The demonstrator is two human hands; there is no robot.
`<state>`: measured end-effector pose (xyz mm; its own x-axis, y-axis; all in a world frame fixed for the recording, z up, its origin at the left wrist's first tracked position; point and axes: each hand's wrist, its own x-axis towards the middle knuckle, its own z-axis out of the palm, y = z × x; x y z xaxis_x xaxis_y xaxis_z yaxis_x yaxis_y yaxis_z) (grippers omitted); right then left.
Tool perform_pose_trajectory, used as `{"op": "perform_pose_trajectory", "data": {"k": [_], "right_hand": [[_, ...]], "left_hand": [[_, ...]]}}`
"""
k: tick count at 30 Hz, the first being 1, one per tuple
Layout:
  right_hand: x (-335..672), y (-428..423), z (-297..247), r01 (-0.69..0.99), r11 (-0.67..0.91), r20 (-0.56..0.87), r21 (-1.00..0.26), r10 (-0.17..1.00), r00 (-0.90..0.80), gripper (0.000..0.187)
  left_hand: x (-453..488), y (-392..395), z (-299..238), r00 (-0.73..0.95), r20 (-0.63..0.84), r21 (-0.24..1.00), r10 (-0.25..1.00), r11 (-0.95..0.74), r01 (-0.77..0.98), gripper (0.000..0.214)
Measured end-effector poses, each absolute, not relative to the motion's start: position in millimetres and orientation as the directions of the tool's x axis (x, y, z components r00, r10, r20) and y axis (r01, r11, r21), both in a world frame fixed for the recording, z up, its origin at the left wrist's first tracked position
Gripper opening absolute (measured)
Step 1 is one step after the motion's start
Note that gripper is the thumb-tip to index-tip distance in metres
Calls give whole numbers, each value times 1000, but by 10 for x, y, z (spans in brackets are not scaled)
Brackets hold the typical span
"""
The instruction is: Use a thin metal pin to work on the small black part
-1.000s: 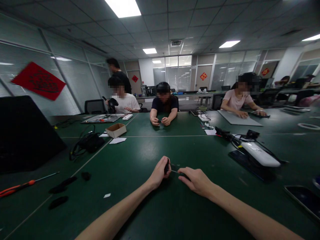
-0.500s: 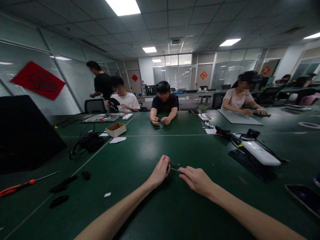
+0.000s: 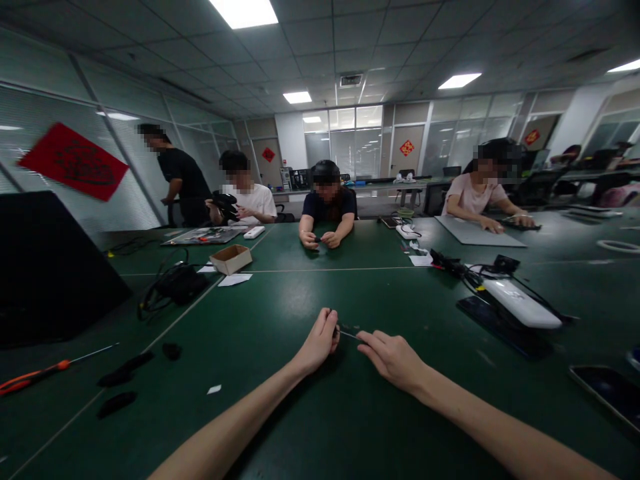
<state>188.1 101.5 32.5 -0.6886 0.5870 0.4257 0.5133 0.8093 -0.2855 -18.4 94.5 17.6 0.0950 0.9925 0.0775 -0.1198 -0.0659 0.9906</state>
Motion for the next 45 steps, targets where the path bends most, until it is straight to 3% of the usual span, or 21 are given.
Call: {"op": "perform_pose_trajectory", "data": {"k": [6,13,45], "right_hand": [[1924,1206,289,552,697,549,-458,710,-441,30],[1924,1110,356,482,812,460,-328,583,-670,30],[1937,1100,384,440,849,428,-293,528,-734,31]], "left_hand": [[-188,912,210,151,71,986,986,-46,-163,37],[-238,967,202,166,74,941,983,-14,-337,38],[-201,906,214,192,113,984,975,-84,-155,34]]}}
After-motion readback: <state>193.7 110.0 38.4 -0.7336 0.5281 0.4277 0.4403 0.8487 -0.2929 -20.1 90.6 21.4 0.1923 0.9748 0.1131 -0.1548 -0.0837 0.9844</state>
